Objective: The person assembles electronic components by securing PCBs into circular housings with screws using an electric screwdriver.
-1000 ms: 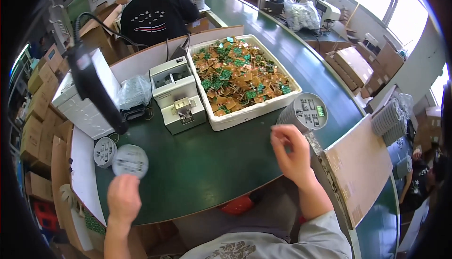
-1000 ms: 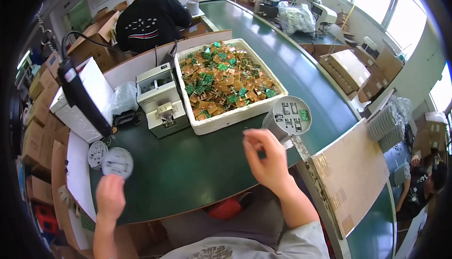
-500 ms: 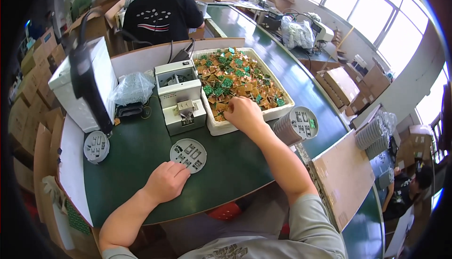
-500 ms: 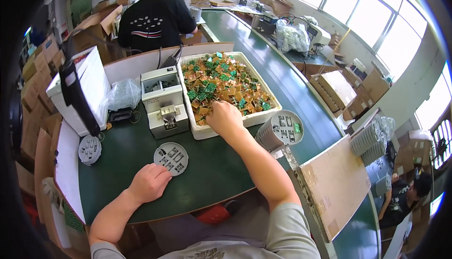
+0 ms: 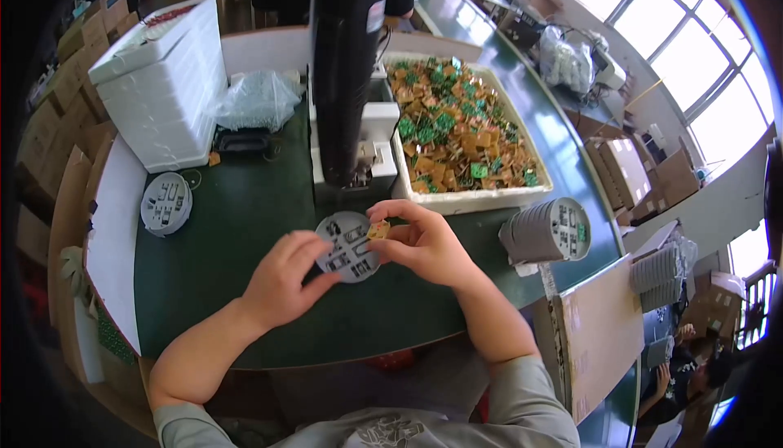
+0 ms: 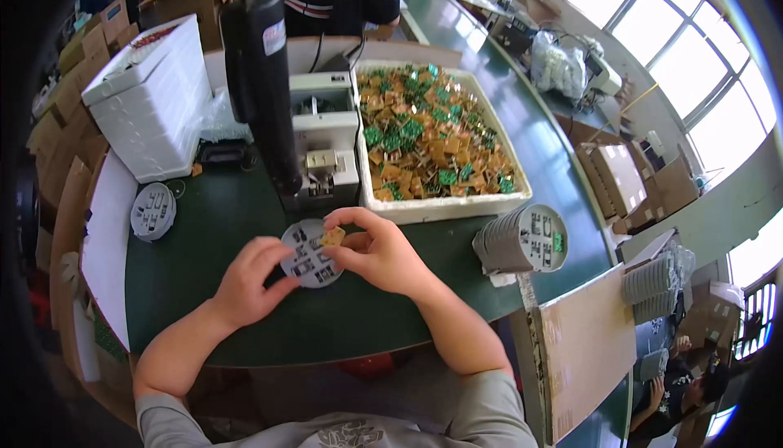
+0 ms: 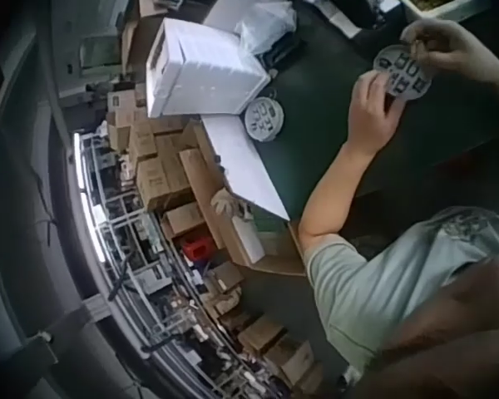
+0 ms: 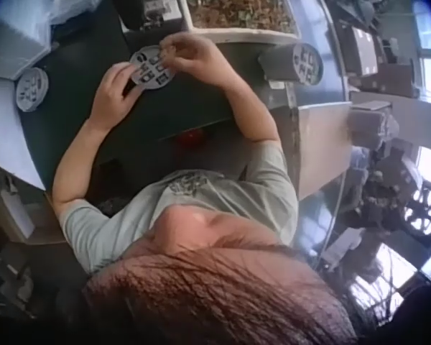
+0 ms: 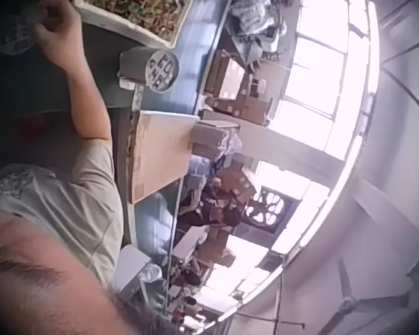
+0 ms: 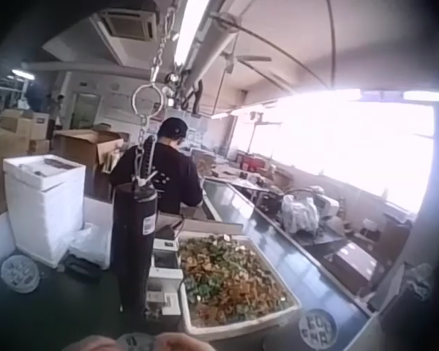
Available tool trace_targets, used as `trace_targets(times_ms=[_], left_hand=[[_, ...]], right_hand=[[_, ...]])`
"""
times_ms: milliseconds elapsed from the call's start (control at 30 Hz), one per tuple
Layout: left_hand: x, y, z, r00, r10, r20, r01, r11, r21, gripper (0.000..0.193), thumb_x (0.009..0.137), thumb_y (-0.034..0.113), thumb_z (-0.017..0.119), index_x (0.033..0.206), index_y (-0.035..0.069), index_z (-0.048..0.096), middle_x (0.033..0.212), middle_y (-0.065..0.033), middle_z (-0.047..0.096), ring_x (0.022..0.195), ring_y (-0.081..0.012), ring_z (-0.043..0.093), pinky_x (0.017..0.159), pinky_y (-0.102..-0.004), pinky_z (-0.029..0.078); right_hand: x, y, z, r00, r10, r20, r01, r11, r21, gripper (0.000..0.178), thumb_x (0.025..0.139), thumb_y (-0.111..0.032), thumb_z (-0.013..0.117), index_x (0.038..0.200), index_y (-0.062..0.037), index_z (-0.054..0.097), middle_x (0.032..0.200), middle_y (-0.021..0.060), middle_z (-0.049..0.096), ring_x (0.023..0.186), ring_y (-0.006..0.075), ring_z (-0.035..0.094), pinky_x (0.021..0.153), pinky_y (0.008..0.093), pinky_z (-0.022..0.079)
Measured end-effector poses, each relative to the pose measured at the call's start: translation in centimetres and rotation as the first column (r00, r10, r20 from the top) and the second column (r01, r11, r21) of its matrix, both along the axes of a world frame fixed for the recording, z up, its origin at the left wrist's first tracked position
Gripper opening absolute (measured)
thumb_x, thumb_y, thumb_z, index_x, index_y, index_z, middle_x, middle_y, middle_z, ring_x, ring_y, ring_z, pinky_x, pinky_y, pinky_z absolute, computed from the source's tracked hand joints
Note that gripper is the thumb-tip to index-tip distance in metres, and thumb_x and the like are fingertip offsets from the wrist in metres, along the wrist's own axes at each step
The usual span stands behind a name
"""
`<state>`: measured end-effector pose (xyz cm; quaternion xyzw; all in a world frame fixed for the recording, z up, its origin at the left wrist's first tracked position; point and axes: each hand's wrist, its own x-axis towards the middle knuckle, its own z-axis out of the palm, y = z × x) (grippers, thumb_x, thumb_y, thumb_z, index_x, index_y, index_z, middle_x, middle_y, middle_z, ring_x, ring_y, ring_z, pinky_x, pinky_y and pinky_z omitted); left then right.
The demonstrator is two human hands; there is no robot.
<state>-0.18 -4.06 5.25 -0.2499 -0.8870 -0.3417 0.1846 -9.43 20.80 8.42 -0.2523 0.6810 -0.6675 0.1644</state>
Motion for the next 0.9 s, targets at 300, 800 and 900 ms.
trace_targets(times_ms=[300,800,900], left_hand=[[-0.8,-0.1,-0.9,0.994,0.072,0.081,-0.077,0.995,0.067,0.044,0.086,0.012,0.081,0.126,0.001,0.064,0.130,-0.0139,0.060,0.112,-0.0309,0.060,0.098,-0.0389,0.050],[-0.8,-0.8,-1.2,1.000,0.018,-0.026,-0.022,0.981,-0.191,0.026,0.081,0.007,0.081,0.105,0.009,0.071,0.121,-0.0045,0.062,0.110,-0.0260,0.059,0.099,-0.0383,0.047],[-0.7,-0.5,-1.0,0.999,0.035,-0.037,-0.041,0.984,-0.173,0.024,0.081,0.006,0.081,0.103,0.009,0.073,0.116,-0.0041,0.063,0.108,-0.0264,0.059,0.098,-0.0383,0.047]], right_hand=[[-0.1,0.4,-0.9,0.942,0.065,0.328,-0.069,0.998,0.001,0.040,0.094,0.006,0.070,0.133,-0.0017,0.061,0.125,0.0114,0.069,0.091,0.0149,0.070,0.079,0.0249,0.056],[0.0,0.6,-0.9,0.941,0.066,-0.332,0.040,0.953,0.301,0.026,0.086,0.004,0.076,0.111,-0.0023,0.073,0.122,0.0071,0.070,0.098,0.0183,0.066,0.083,0.0282,0.055],[0.3,0.6,-0.6,0.948,0.115,-0.298,0.004,0.929,0.370,0.027,0.083,0.002,0.080,0.108,-0.0034,0.073,0.119,0.0063,0.070,0.097,0.0192,0.066,0.082,0.0291,0.054]])
